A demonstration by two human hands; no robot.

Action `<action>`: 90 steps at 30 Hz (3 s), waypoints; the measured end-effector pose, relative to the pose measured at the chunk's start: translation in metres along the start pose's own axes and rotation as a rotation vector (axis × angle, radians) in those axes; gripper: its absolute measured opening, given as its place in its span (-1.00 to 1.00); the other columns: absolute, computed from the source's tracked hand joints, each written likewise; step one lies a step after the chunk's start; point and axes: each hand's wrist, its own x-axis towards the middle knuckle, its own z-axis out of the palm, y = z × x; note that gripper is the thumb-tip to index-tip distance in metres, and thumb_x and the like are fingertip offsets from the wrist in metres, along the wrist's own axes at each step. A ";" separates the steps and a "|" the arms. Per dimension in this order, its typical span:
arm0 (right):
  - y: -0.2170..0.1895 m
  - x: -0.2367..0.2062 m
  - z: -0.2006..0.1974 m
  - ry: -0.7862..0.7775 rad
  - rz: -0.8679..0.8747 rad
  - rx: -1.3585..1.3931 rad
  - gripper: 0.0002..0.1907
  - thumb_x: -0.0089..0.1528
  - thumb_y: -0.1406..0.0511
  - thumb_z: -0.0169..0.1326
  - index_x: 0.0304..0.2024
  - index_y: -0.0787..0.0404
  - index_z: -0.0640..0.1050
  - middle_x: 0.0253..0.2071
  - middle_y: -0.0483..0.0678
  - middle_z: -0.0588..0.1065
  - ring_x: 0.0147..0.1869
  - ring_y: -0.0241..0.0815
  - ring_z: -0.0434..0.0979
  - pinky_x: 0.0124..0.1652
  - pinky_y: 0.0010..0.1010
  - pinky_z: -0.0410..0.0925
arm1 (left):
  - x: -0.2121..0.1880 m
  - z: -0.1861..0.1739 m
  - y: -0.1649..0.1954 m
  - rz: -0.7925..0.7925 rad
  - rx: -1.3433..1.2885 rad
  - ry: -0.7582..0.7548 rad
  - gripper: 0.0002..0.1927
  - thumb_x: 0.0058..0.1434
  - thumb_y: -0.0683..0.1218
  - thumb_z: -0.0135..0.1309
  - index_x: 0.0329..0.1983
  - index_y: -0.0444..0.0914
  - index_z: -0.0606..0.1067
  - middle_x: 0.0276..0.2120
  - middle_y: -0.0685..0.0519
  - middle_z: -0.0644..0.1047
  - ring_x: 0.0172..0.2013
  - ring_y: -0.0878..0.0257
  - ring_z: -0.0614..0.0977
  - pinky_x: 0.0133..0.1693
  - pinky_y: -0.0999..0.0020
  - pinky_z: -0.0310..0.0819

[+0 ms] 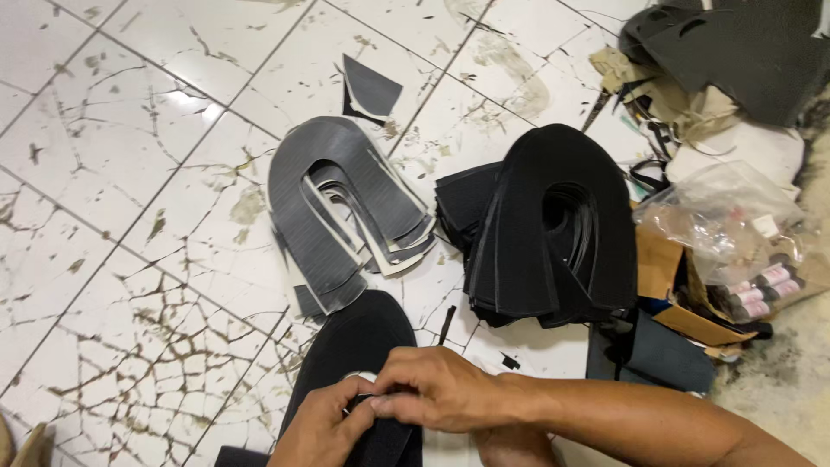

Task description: The person sits on the floor and sews a black shoe insole using a needle and thread. They pull the thread through the material repeatedly, occasionally adjusting the insole's position. Stacks of insoles and wooden shoe lasts are visible nearby.

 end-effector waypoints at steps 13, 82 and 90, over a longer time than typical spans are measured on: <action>-0.062 0.049 -0.041 -0.475 0.024 -0.612 -0.57 0.12 0.17 0.25 -0.05 0.28 0.51 -0.27 0.10 0.54 -0.19 0.19 0.56 -0.28 -0.02 0.39 | -0.041 -0.016 0.035 0.049 -0.094 0.155 -0.31 0.12 -0.05 0.24 0.33 -0.15 0.31 -0.53 0.10 0.38 -0.48 0.35 0.36 -0.36 0.40 0.36; -0.034 0.044 0.039 -0.268 0.492 0.482 -0.78 0.26 0.27 0.13 -0.30 0.33 0.65 -0.45 -0.13 0.53 -0.36 -0.35 0.50 -0.30 -0.47 0.42 | -0.107 -0.019 -0.011 0.445 -0.273 0.320 -0.90 0.30 -0.17 0.16 -0.17 -0.29 0.60 -0.25 0.09 0.60 -0.25 0.36 0.61 -0.21 0.43 0.53; -0.037 0.042 0.039 -0.340 0.429 0.431 -0.82 0.28 0.33 0.09 -0.31 0.33 0.63 -0.38 -0.14 0.53 -0.34 -0.40 0.48 -0.30 -0.51 0.40 | -0.115 -0.028 -0.005 0.551 -0.010 0.316 -0.89 0.27 -0.17 0.16 -0.16 -0.27 0.58 -0.29 0.06 0.60 -0.30 0.28 0.66 -0.28 0.41 0.55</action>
